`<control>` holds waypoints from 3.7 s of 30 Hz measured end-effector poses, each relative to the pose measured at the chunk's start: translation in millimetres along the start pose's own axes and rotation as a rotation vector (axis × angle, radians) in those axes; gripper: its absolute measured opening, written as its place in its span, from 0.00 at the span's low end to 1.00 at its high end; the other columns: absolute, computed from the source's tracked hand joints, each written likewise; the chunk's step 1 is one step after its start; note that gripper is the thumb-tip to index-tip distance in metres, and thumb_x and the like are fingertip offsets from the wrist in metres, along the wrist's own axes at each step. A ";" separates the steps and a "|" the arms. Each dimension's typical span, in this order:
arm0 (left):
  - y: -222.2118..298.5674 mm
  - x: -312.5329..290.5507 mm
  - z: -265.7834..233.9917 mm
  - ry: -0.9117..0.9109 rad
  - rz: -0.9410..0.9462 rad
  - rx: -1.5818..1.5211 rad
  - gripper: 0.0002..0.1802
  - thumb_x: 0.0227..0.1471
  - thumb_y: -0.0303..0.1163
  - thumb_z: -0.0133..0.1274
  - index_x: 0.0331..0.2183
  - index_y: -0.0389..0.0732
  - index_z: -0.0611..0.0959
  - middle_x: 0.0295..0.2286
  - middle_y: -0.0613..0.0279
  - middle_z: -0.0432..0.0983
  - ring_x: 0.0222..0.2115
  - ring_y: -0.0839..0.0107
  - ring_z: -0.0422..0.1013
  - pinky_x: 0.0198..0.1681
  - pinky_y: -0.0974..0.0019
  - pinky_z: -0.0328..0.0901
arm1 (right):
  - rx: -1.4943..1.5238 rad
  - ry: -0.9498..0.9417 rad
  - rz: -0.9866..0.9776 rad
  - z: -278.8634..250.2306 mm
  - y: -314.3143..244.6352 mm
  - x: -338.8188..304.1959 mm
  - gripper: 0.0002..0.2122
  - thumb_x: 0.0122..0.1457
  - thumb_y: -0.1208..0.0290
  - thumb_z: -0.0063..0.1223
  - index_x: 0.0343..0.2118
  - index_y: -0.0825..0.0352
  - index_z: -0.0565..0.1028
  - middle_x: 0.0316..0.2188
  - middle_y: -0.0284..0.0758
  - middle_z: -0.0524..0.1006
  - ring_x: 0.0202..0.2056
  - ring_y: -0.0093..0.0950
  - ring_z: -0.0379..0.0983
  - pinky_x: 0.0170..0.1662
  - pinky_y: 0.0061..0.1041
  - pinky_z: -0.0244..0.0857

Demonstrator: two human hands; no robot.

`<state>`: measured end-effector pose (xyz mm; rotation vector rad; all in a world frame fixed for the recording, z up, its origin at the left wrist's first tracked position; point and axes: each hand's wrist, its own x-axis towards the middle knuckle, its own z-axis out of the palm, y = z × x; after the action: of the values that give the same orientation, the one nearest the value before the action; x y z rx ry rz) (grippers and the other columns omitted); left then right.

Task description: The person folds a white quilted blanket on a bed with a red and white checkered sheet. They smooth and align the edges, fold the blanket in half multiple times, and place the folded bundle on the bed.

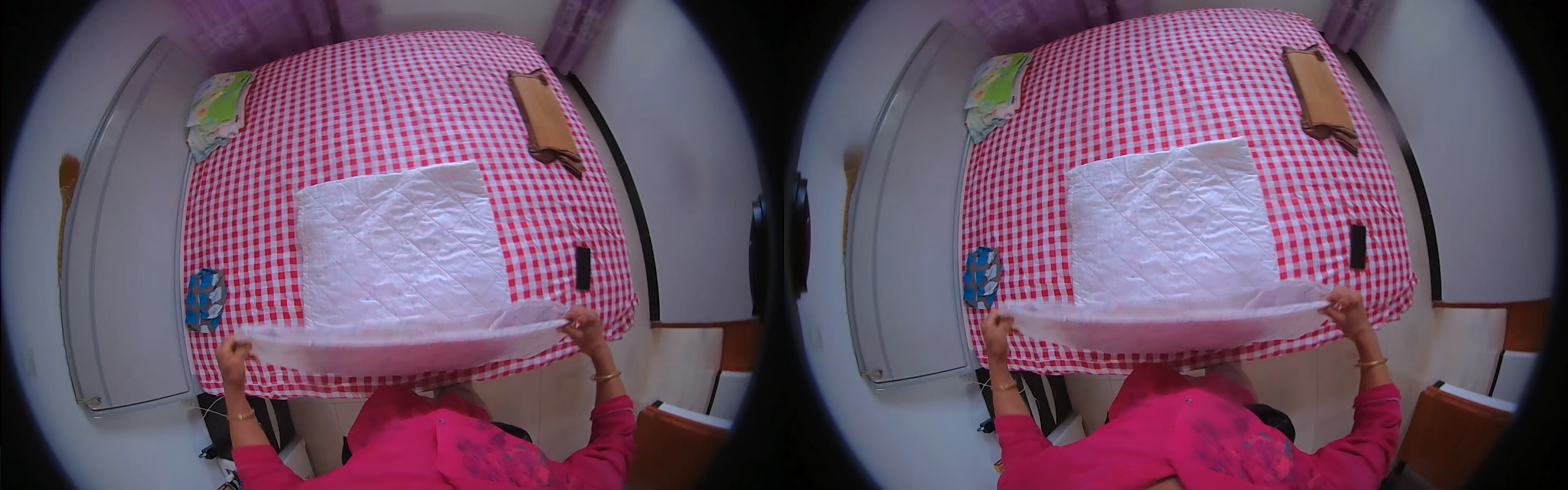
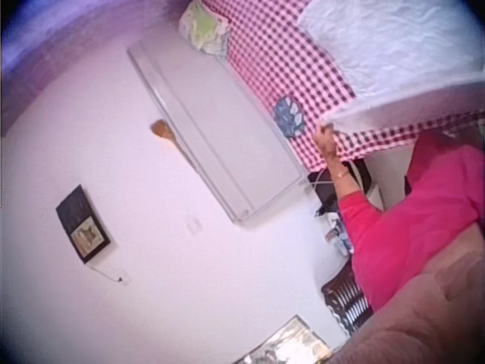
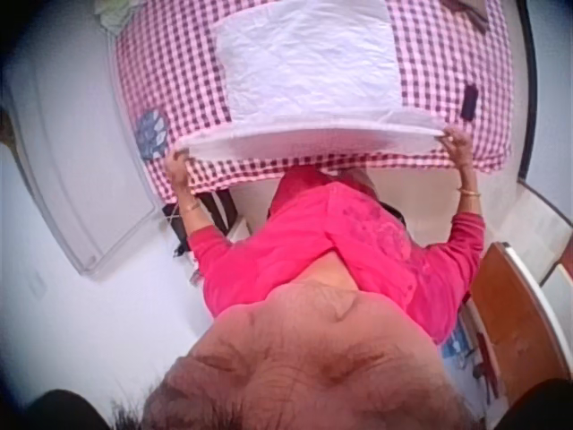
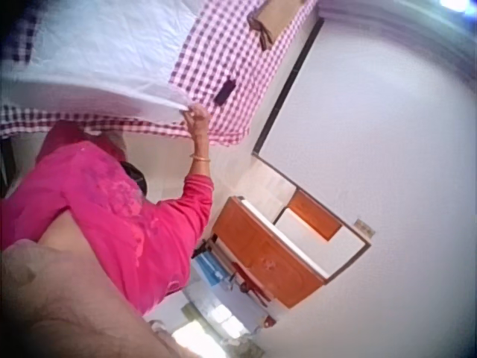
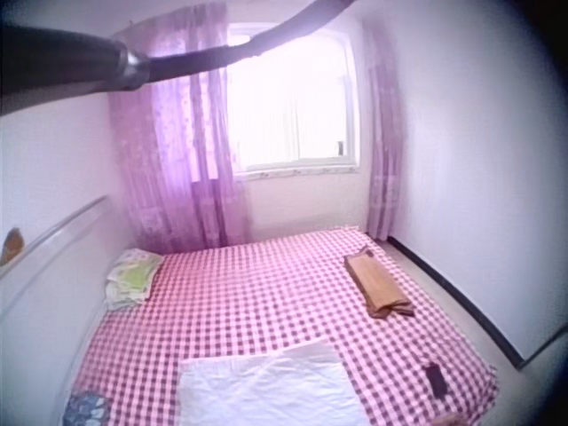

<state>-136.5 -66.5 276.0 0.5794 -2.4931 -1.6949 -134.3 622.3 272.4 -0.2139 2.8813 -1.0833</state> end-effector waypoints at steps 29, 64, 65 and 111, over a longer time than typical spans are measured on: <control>-137.5 363.1 217.1 0.013 0.390 0.659 0.40 0.42 0.28 0.53 0.55 0.37 0.53 0.54 0.42 0.46 0.56 0.52 0.44 0.58 0.55 0.39 | -0.249 0.243 0.149 194.7 151.3 399.1 0.33 0.43 0.72 0.59 0.53 0.68 0.57 0.52 0.49 0.56 0.54 0.43 0.52 0.55 0.33 0.51; -35.0 156.6 157.8 0.515 0.011 -0.669 0.24 0.43 0.29 0.51 0.45 0.31 0.70 0.40 0.55 0.69 0.38 0.62 0.69 0.41 0.61 0.66 | 0.940 0.064 0.788 231.1 136.6 161.7 0.12 0.48 0.70 0.56 0.35 0.69 0.75 0.28 0.29 0.74 0.27 0.19 0.68 0.30 0.20 0.64; 6.0 167.6 142.1 0.471 0.087 -0.621 0.25 0.43 0.30 0.51 0.45 0.31 0.70 0.40 0.55 0.69 0.38 0.62 0.69 0.40 0.61 0.66 | 0.986 0.057 0.749 245.5 121.2 159.5 0.11 0.48 0.69 0.56 0.33 0.69 0.75 0.26 0.29 0.74 0.26 0.18 0.68 0.28 0.21 0.63; -138.2 72.3 394.4 -0.319 0.541 0.791 0.29 0.38 0.28 0.52 0.47 0.38 0.67 0.50 0.48 0.57 0.53 0.51 0.51 0.54 0.49 0.43 | -0.117 0.427 0.158 245.1 144.0 172.2 0.15 0.41 0.72 0.58 0.34 0.65 0.70 0.31 0.38 0.69 0.35 0.36 0.67 0.37 0.31 0.63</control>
<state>-271.7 212.2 -13.7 -0.3691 -3.1005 -0.6203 -295.7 544.2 -7.4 0.2725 3.2635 -1.0406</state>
